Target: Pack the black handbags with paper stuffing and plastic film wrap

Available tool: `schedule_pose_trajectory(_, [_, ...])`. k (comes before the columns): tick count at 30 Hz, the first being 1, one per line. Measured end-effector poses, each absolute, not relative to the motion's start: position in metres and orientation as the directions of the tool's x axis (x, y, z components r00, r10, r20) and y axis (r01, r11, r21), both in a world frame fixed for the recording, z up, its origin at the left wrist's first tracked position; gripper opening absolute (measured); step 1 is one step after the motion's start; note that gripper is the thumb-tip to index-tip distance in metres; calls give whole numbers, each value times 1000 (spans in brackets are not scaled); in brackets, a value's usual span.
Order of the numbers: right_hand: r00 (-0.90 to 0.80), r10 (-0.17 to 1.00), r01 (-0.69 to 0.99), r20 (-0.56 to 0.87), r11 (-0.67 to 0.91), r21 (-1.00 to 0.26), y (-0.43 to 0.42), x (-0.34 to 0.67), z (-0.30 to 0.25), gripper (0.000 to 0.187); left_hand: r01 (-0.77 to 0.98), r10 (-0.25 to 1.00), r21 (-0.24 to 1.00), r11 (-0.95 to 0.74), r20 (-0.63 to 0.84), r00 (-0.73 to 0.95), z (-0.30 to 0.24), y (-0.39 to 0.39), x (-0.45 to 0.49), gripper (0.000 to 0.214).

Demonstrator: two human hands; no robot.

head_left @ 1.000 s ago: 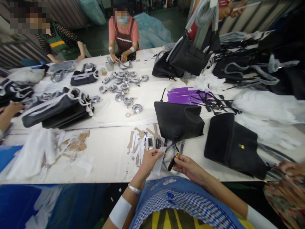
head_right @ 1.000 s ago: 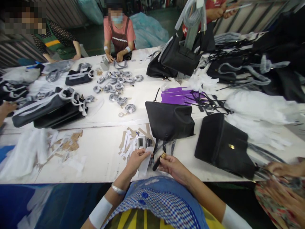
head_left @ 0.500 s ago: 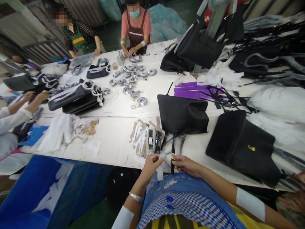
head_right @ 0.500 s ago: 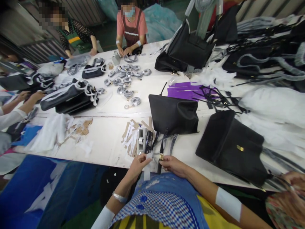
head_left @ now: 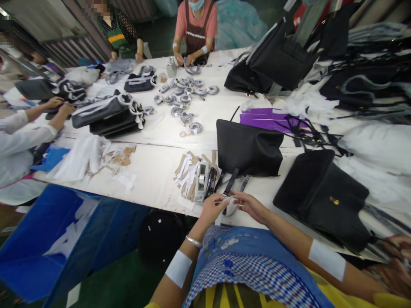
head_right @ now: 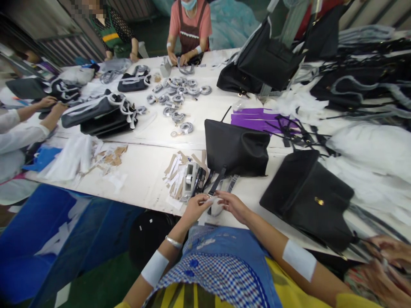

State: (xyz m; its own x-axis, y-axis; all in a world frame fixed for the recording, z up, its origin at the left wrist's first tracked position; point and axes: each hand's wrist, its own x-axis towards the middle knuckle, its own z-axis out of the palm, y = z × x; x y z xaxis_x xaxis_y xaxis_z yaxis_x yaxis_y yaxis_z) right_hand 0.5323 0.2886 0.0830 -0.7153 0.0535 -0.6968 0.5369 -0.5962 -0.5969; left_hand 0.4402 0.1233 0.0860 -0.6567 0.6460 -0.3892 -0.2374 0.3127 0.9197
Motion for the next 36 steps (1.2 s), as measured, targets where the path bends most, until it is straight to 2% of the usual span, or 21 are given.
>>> schedule_pose_trajectory(3, [-723, 40, 575, -690, -518, -633, 292, 522, 81, 44, -192, 645, 919, 343, -379, -664, 88, 125, 447, 14])
schedule_pose_trajectory(6, [-744, 44, 606, -667, -377, -701, 292, 513, 79, 47, -213, 626, 915, 343, -392, -674, 92, 122, 453, 19])
schedule_pose_trajectory(13, [-788, 51, 587, -613, -237, -774, 310, 513, 88, 42, -430, 522, 848, 309, -529, -669, 102, 88, 460, 38])
schedule_pose_trajectory(15, [-806, 89, 548, -585, -260, -795, 314, 514, 93, 41, -477, 482, 826, 302, -563, -671, 102, 81, 461, 37])
schedule_pose_trajectory(18, [-823, 151, 461, -548, -385, -799, 317, 515, 100, 40, -510, 445, 811, 286, -584, -679, 100, 76, 463, 36])
schedule_pose_trajectory(21, [-832, 154, 411, -532, -471, -780, 316, 514, 106, 40, -494, 442, 822, 284, -570, -693, 100, 78, 463, 34])
schedule_pose_trajectory(25, [-836, 179, 385, -519, -482, -787, 315, 513, 110, 42, -413, 467, 860, 299, -509, -723, 104, 82, 462, 30])
schedule_pose_trajectory(29, [-834, 196, 372, -516, -491, -788, 314, 514, 110, 41, -355, 464, 880, 317, -470, -751, 108, 86, 462, 38])
schedule_pose_trajectory(36, [-799, 300, 316, -522, -529, -788, 316, 513, 115, 38, -432, 427, 856, 283, -516, -743, 110, 88, 462, 37])
